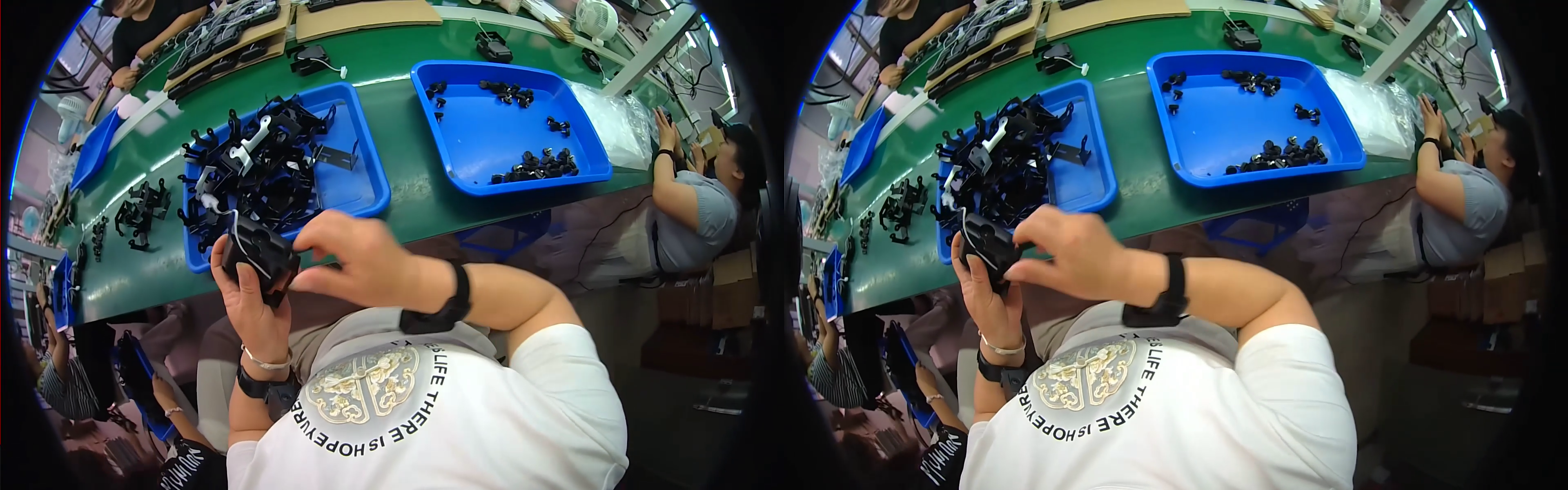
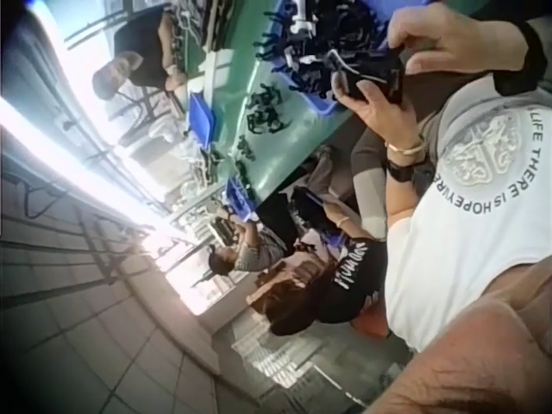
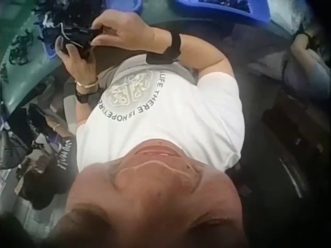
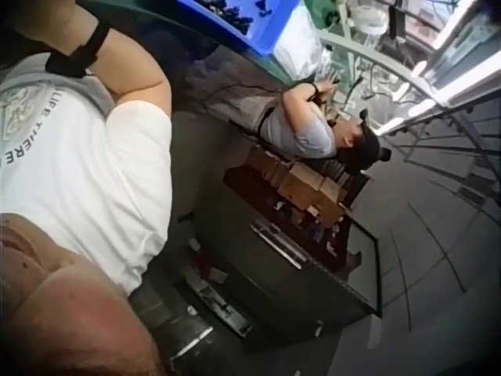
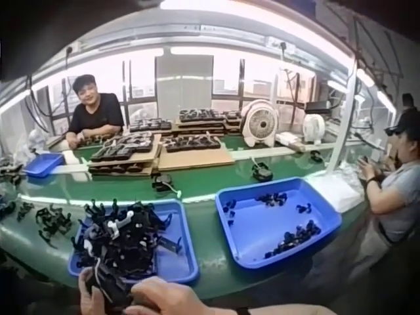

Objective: The person picks up a black component and a metal bracket, fits them together, and inserts a screw from a tray by hand. They place the assembled unit onto a cardboard sheet and pick up another black component and bracket to repeat the process.

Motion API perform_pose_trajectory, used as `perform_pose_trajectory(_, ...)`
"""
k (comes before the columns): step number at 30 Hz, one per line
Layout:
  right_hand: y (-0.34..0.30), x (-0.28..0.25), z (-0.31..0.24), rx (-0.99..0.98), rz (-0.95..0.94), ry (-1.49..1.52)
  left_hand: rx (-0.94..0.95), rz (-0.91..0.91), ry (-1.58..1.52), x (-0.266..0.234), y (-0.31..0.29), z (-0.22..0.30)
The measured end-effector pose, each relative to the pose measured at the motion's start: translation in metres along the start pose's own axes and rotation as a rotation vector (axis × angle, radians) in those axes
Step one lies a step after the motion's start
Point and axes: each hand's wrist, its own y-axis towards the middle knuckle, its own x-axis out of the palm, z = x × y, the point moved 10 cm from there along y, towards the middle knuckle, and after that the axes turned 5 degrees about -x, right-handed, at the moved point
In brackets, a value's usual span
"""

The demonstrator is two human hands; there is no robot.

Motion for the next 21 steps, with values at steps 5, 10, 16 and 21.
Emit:
perform_pose_trajectory(5,0.035,-0.145,0.079,0.302,-0.066,-0.379,-0.199,-0.199,-0.027,0.011,-0.006,-0.006)
perform_pose_trajectory(10,0.038,-0.224,0.183,0.805,-0.26,-0.568,-0.286,-0.254,-0.018,0.018,-0.005,-0.024)
perform_pose_trajectory(16,0.022,-0.197,0.243,0.895,-0.513,-0.786,-0.334,-0.276,0.042,0.023,-0.017,-0.027)
perform_pose_trajectory(21,0.029,-0.195,0.248,0.805,-0.565,-0.819,-0.504,-0.245,0.042,0.01,-0.018,-0.035)
